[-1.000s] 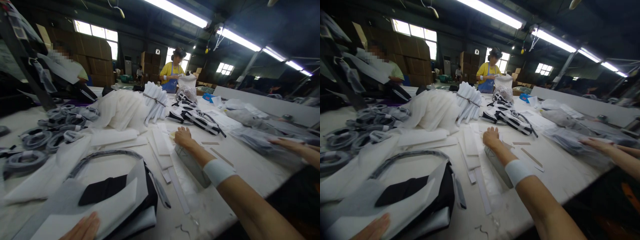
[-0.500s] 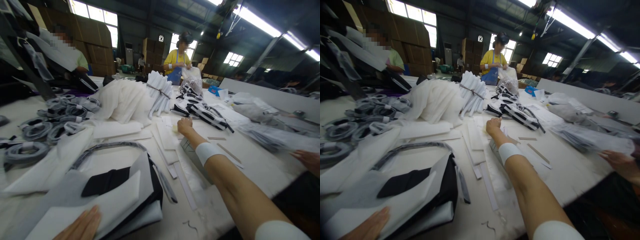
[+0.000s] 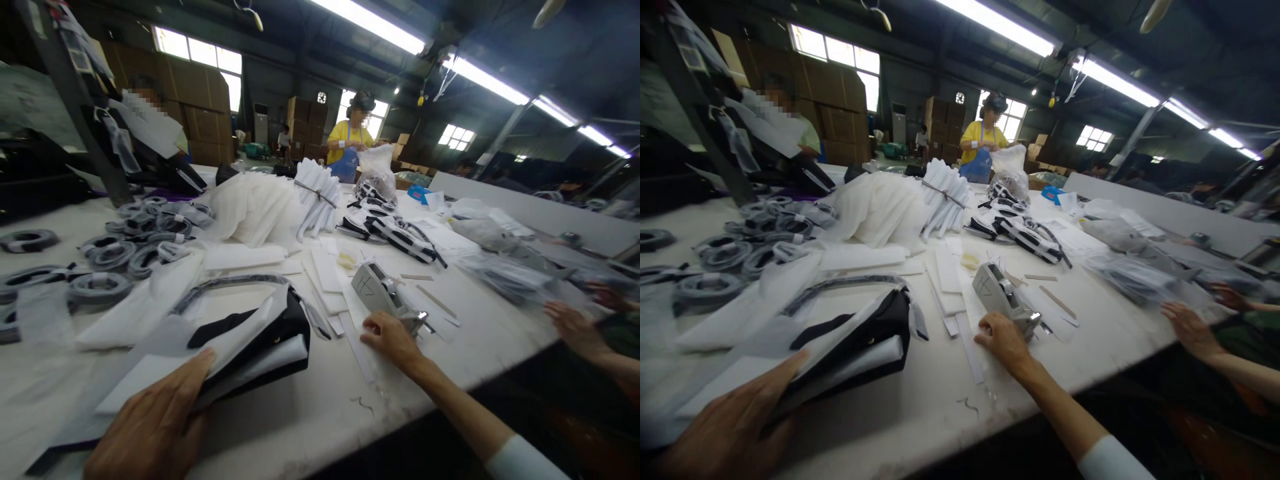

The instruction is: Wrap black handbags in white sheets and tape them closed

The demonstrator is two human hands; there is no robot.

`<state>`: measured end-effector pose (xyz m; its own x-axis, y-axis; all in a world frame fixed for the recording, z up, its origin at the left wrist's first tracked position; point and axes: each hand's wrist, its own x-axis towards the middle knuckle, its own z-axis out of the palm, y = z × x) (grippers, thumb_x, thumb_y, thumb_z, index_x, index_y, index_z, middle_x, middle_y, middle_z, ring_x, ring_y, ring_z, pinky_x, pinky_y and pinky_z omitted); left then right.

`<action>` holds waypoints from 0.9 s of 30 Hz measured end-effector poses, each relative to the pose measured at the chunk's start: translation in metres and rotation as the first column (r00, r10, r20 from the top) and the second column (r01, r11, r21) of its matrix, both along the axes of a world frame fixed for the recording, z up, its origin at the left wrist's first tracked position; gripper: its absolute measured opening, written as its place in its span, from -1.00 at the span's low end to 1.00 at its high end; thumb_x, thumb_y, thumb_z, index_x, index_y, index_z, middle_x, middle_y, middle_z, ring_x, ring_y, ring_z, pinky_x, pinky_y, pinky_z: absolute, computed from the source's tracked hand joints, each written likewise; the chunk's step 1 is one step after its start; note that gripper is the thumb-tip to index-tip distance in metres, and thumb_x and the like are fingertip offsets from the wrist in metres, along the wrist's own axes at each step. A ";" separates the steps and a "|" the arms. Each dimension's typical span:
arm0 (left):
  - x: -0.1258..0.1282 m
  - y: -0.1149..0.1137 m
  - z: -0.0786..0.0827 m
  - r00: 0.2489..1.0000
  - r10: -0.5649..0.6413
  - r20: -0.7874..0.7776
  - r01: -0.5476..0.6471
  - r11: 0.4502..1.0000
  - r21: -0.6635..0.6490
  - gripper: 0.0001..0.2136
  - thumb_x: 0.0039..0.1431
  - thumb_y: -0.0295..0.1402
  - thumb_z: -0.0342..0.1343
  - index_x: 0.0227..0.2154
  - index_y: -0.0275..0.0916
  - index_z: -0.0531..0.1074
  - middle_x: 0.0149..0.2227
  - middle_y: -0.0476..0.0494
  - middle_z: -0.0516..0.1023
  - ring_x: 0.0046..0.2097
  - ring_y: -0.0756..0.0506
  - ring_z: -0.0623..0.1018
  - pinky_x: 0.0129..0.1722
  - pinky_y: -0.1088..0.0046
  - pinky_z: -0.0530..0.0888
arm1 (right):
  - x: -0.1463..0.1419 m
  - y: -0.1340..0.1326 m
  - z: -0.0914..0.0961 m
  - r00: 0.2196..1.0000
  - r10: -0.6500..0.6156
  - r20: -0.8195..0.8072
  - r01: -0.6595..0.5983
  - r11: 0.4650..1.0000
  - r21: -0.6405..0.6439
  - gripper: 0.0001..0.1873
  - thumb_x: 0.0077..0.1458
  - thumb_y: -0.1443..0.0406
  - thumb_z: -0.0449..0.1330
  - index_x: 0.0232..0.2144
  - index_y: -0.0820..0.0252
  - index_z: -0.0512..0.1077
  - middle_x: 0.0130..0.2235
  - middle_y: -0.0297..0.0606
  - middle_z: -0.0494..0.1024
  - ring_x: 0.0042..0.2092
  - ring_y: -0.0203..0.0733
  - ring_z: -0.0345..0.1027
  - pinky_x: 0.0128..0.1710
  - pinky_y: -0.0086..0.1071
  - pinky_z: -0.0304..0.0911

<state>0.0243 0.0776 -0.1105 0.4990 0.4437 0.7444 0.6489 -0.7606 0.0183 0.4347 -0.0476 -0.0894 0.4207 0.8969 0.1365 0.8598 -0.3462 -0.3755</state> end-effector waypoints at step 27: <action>0.005 0.001 0.045 0.969 0.201 0.142 -0.208 0.977 0.041 -0.68 0.28 -0.26 0.01 0.04 -0.25 0.36 -0.19 -0.18 0.59 -0.26 -0.18 0.58 -0.21 0.33 0.45 | -0.163 0.009 -0.002 0.637 0.623 -0.453 -0.552 0.780 0.297 -0.84 0.16 0.27 0.23 -0.45 0.13 0.54 -0.30 -0.31 0.63 -0.23 -0.23 0.52 -0.15 -0.41 0.37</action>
